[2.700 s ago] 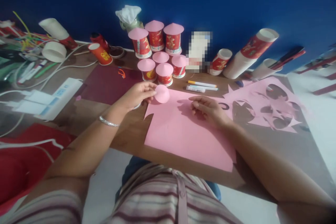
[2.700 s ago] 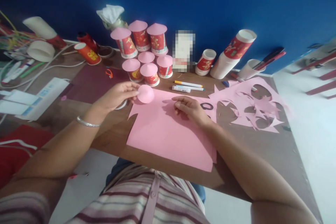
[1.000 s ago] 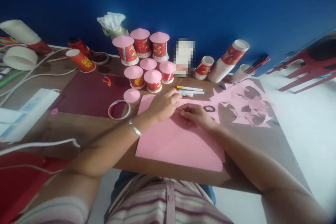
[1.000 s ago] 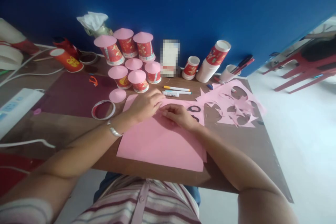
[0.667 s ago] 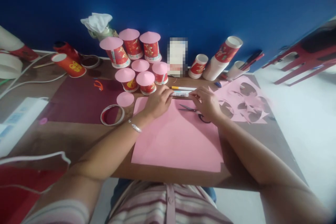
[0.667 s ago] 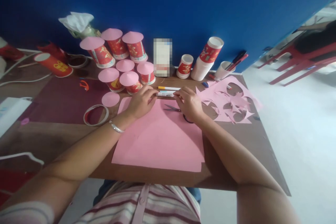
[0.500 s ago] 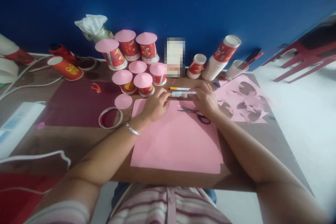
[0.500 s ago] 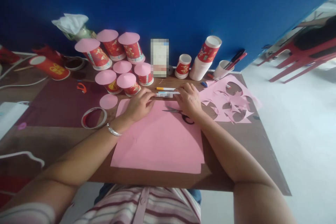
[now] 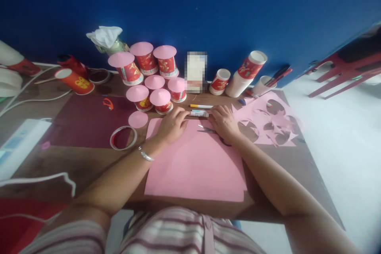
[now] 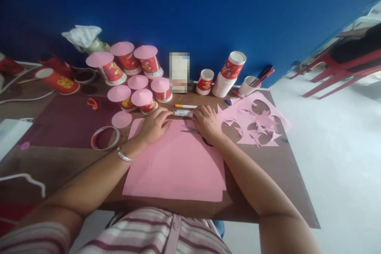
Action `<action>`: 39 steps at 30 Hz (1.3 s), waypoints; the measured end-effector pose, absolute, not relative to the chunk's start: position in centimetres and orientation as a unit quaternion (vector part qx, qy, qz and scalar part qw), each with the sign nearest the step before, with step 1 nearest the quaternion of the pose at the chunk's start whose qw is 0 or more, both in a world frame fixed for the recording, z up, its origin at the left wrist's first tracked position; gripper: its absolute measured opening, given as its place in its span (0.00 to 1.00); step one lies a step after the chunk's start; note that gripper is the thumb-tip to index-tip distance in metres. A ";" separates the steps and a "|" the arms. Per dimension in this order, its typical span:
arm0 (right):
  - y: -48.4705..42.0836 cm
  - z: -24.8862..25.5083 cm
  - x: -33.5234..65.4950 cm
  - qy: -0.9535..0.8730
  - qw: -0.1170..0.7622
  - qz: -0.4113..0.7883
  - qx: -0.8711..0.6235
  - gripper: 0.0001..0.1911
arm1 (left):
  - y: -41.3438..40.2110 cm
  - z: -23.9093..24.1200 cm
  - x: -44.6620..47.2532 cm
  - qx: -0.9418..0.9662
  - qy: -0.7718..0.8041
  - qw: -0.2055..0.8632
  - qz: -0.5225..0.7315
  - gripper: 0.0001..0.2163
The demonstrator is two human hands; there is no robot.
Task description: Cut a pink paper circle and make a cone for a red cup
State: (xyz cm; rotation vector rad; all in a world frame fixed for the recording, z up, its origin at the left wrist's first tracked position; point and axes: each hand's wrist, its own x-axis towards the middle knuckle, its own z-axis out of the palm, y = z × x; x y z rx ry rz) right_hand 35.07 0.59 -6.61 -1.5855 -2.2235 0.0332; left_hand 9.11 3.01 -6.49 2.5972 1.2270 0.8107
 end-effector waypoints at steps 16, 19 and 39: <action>0.7 -5.5 36.1 -0.797 0.202 -0.035 -0.568 0.12 | 3.7 -7.1 10.3 0.890 0.398 0.012 0.224 0.16; 1.4 -3.7 36.5 -0.782 0.197 -0.061 -0.588 0.14 | 3.4 -6.6 10.6 0.890 0.394 0.013 0.228 0.16; 8.9 8.5 38.6 -0.698 0.191 -0.215 -0.656 0.19 | 7.1 -1.3 19.5 0.908 0.369 0.075 0.184 0.15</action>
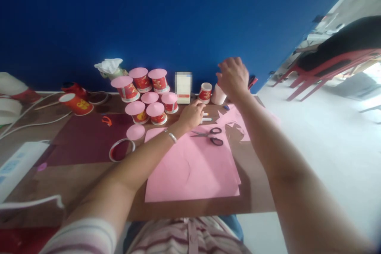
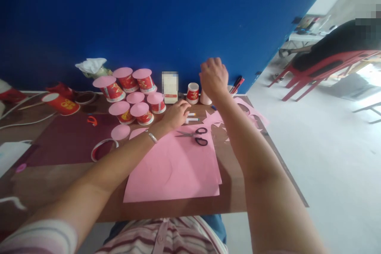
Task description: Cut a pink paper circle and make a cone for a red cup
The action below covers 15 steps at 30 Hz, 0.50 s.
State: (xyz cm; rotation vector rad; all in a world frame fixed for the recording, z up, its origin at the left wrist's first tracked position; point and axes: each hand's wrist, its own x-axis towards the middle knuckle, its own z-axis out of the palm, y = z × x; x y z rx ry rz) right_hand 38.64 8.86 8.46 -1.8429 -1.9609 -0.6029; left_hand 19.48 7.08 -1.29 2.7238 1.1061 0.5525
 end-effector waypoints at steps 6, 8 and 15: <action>9.9 6.2 37.1 -0.757 0.083 -0.134 -0.635 0.18 | 8.4 -2.5 21.1 0.916 0.370 0.073 0.141 0.16; 10.6 4.5 35.6 -0.766 0.058 -0.120 -0.629 0.20 | 8.8 -3.0 21.3 0.921 0.363 0.065 0.126 0.18; 13.8 2.4 35.6 -0.746 0.008 -0.088 -0.660 0.23 | 9.6 -4.3 21.1 0.929 0.359 0.033 0.087 0.20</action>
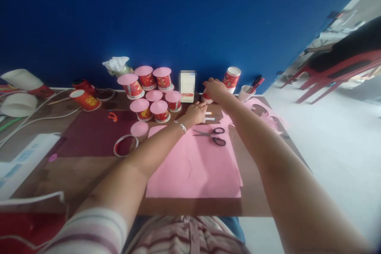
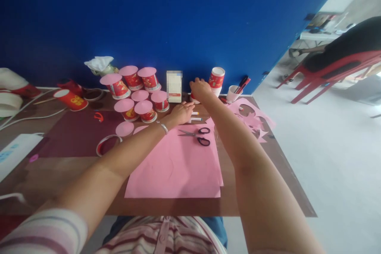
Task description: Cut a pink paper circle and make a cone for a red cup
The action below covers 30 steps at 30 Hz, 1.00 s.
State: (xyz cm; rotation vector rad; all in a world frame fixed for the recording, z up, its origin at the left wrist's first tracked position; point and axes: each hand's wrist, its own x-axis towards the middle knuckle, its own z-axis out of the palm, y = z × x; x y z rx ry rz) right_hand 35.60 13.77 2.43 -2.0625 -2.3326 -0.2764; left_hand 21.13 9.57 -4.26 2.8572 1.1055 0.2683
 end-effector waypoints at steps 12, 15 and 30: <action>15.1 4.8 35.7 -0.749 -0.055 -0.037 -0.660 0.22 | 9.3 -3.6 21.4 0.924 0.377 0.020 0.051 0.17; 14.8 5.9 35.5 -0.740 -0.059 -0.038 -0.669 0.21 | 9.6 -3.1 21.8 0.923 0.382 0.030 0.040 0.17; 2.1 12.2 34.2 -0.787 0.205 -0.097 -0.573 0.23 | 7.4 -1.1 15.8 0.903 0.388 0.109 0.146 0.15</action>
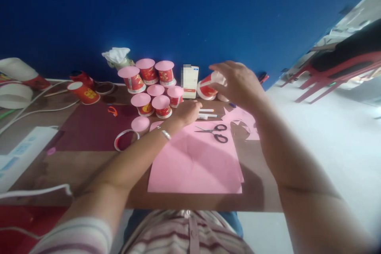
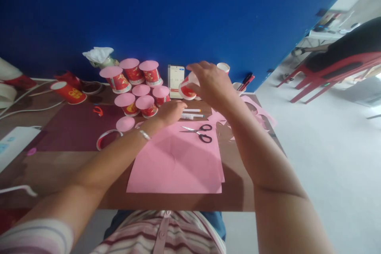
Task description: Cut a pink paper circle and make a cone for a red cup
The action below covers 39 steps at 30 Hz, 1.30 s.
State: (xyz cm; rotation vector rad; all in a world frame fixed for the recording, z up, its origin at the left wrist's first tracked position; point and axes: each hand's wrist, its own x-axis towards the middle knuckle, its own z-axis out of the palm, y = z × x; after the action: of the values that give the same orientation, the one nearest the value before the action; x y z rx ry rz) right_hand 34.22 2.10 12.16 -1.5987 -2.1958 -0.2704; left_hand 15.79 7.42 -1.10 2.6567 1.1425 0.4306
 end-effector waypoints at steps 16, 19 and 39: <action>-1.4 2.0 28.7 -0.820 0.280 0.173 -0.468 0.17 | 1.0 -3.8 7.4 0.714 0.326 0.540 0.305 0.37; -1.3 1.0 30.7 -0.795 0.298 0.131 -0.512 0.15 | 1.0 -4.2 7.3 0.712 0.351 0.513 0.327 0.39; -3.4 -0.8 35.9 -0.765 -0.083 -0.030 -0.638 0.16 | 0.7 -2.3 7.4 0.788 0.389 0.420 0.229 0.17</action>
State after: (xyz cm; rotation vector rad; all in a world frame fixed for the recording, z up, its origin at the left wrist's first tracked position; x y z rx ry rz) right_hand 35.86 -3.43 -0.83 -2.1168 -2.5410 -0.1010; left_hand 7.37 0.74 -2.33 1.9744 0.9752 0.5729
